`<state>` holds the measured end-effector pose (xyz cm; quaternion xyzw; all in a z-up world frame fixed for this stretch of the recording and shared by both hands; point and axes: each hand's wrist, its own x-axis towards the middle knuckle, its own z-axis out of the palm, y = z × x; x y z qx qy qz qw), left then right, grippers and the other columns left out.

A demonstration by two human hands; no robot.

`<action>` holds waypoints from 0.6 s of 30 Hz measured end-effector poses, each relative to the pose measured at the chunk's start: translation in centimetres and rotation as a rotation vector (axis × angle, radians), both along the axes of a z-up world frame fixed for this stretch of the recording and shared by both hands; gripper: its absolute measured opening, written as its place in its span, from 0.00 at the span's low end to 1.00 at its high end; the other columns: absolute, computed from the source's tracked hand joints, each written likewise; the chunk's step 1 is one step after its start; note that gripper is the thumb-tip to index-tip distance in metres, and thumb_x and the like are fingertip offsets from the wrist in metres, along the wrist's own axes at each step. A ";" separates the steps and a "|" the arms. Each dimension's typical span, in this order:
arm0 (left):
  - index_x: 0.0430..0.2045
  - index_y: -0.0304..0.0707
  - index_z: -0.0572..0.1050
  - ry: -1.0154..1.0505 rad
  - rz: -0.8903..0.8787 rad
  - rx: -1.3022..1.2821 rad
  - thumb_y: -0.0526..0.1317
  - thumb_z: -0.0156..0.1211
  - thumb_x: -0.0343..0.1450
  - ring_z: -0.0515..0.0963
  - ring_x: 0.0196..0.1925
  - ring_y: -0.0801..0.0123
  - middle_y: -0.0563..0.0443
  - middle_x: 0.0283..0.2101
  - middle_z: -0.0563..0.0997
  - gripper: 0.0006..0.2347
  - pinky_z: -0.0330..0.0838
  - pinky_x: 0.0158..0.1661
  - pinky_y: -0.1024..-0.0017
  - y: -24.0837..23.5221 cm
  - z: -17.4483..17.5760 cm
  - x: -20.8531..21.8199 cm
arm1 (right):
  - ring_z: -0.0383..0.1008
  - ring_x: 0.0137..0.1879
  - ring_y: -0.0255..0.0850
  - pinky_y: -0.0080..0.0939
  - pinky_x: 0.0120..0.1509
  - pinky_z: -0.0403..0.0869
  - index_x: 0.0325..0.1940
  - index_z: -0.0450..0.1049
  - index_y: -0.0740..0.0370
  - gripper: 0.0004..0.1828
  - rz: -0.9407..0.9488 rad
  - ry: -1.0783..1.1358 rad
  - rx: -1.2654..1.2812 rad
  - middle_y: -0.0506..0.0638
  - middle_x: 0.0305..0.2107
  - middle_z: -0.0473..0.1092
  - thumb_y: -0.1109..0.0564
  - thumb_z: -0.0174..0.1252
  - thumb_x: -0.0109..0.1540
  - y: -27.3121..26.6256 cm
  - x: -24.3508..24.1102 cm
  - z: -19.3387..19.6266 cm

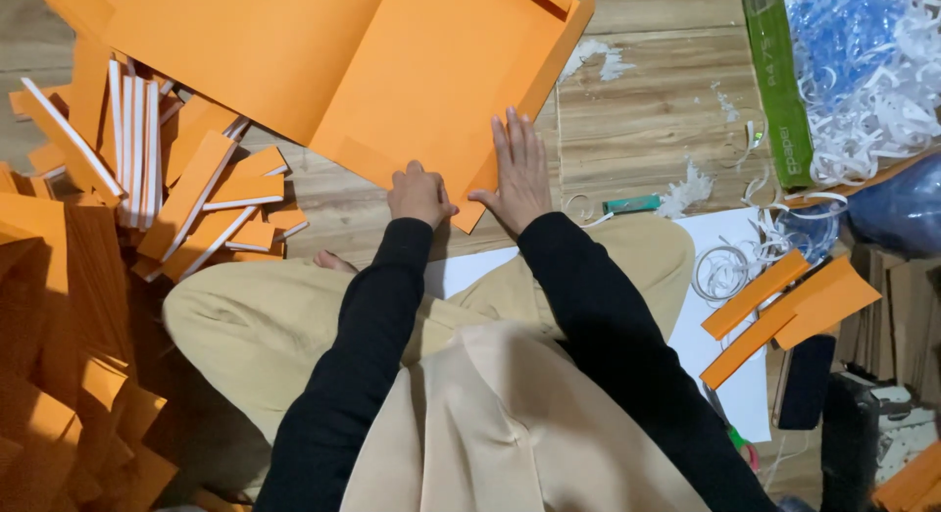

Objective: Assembling orange cardstock folders by folding edges and applying adhesive strips

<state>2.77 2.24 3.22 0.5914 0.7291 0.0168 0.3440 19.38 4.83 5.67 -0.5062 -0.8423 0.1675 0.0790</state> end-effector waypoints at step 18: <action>0.20 0.34 0.75 0.153 -0.008 -0.098 0.54 0.66 0.56 0.69 0.42 0.48 0.44 0.32 0.66 0.19 0.68 0.39 0.51 1.6 1.6 1.2 | 0.27 0.71 0.51 0.56 0.71 0.33 0.70 0.31 0.52 0.39 0.002 -0.131 -0.114 0.53 0.66 0.28 0.33 0.32 0.63 2.8 0.0 -3.0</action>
